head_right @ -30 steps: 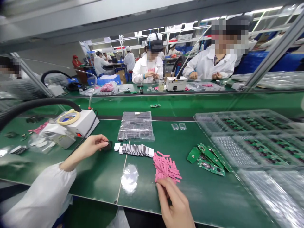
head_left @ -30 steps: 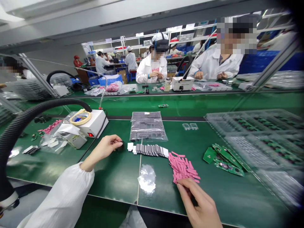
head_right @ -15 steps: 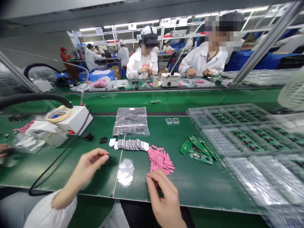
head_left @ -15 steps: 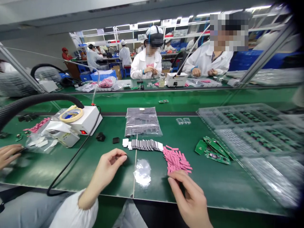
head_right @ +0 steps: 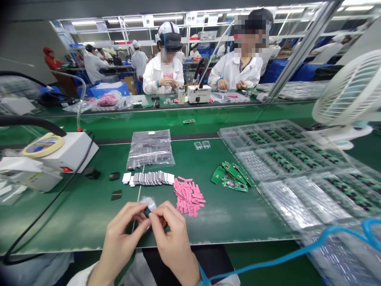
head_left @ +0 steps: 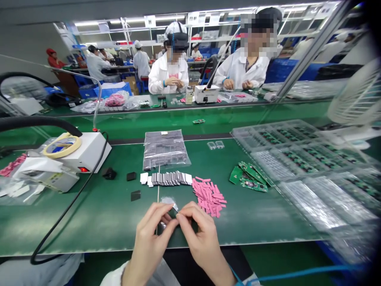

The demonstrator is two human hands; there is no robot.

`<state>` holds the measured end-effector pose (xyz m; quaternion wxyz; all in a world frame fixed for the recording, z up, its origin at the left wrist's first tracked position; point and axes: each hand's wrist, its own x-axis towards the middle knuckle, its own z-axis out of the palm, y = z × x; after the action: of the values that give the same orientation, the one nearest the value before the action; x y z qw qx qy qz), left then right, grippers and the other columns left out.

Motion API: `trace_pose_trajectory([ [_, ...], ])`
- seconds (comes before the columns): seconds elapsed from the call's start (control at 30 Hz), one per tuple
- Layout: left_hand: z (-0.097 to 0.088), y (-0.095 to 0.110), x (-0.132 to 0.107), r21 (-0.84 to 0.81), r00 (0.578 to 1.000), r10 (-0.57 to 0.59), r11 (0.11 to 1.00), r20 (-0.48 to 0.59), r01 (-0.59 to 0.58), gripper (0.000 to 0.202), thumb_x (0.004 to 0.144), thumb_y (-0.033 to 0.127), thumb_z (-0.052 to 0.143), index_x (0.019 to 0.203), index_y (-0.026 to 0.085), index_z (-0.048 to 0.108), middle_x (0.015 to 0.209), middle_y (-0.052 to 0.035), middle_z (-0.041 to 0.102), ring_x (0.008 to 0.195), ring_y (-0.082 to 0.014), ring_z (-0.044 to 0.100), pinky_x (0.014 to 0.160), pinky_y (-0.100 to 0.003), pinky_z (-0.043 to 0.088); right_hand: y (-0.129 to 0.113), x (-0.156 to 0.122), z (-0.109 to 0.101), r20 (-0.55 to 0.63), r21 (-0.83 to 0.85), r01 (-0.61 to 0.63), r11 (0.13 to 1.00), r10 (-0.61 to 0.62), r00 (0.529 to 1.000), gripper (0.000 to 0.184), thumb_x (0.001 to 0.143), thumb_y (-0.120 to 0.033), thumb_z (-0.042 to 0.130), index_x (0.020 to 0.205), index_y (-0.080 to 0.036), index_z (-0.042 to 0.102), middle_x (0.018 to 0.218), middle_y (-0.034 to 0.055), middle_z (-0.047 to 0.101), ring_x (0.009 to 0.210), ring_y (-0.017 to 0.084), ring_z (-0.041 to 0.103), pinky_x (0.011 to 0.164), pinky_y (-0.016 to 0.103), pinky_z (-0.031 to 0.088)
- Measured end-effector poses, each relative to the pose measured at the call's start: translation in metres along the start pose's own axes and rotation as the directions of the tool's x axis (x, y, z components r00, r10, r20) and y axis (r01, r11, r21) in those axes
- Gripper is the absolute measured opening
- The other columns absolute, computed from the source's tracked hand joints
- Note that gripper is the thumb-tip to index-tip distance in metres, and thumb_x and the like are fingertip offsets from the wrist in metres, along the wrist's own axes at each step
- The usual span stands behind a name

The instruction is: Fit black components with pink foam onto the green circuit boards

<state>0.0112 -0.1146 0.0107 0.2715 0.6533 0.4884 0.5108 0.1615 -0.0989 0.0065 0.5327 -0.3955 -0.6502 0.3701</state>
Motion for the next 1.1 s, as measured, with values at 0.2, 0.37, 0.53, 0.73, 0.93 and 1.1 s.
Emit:
trace_pose_trajectory([
  [0.2,0.0025,-0.0092,-0.0067,0.0,0.999,0.002,1.0,-0.048,-0.003,0.034,0.089,0.01,0.066,0.118,0.028,0.062,0.106,-0.0033,0.067,0.084,-0.0149,0.069,0.076,-0.025,0.059,-0.0028,0.0014,-0.0008,0.073,0.076,0.021,0.997,-0.027,0.997,0.016,0.096,-0.01,0.053,0.094,-0.018,0.067,0.085,0.0032,0.061,0.079,0.015,0.06,0.069,0.026,0.047],
  [0.37,0.0037,-0.0108,-0.0058,0.033,0.998,0.046,0.998,-0.048,-0.044,0.037,0.09,0.007,0.063,0.122,0.026,0.063,0.11,-0.0054,0.068,0.089,-0.0163,0.07,0.079,-0.026,0.06,0.0003,0.001,0.0003,0.058,0.045,0.046,0.998,-0.049,0.997,0.015,0.095,-0.008,0.056,0.093,-0.018,0.066,0.083,0.0022,0.059,0.076,0.014,0.058,0.065,0.025,0.046],
  [0.53,0.0026,-0.0092,-0.0061,0.062,0.995,0.085,0.995,-0.045,-0.083,0.039,0.089,0.006,0.063,0.123,0.025,0.064,0.11,-0.0061,0.069,0.092,-0.0162,0.07,0.08,-0.024,0.059,0.0023,0.0001,0.0006,0.053,0.043,0.076,0.996,-0.078,0.996,0.017,0.094,-0.006,0.056,0.095,-0.019,0.066,0.084,0.0023,0.061,0.077,0.014,0.059,0.067,0.025,0.047],
  [0.73,0.0029,-0.0093,-0.0054,0.06,0.995,0.096,0.994,-0.041,-0.094,0.04,0.088,0.005,0.063,0.123,0.025,0.064,0.11,-0.0063,0.069,0.089,-0.0159,0.07,0.079,-0.024,0.059,0.0016,-0.0008,-0.0004,0.053,0.044,0.068,0.997,-0.07,0.996,0.017,0.094,-0.006,0.056,0.094,-0.019,0.067,0.084,0.0026,0.061,0.078,0.014,0.06,0.068,0.025,0.048],
  [0.93,0.0029,-0.0101,-0.0053,0.065,0.993,0.108,0.992,-0.045,-0.105,0.04,0.088,0.005,0.063,0.124,0.025,0.064,0.109,-0.0062,0.069,0.088,-0.0154,0.07,0.078,-0.024,0.059,0.0017,0.0008,-0.0005,0.053,0.05,0.062,0.997,-0.065,0.997,0.017,0.094,-0.006,0.056,0.093,-0.019,0.067,0.084,0.0028,0.062,0.078,0.015,0.061,0.068,0.026,0.048],
  [1.1,0.0029,-0.009,-0.0034,0.078,0.991,0.121,0.99,-0.049,-0.117,0.04,0.088,0.005,0.063,0.123,0.024,0.065,0.109,-0.0065,0.071,0.091,-0.0167,0.07,0.081,-0.025,0.059,0.0025,0.001,-0.0006,0.056,0.046,0.052,0.998,-0.055,0.997,0.016,0.095,-0.007,0.055,0.093,-0.019,0.067,0.084,0.003,0.062,0.077,0.015,0.061,0.067,0.027,0.048],
])
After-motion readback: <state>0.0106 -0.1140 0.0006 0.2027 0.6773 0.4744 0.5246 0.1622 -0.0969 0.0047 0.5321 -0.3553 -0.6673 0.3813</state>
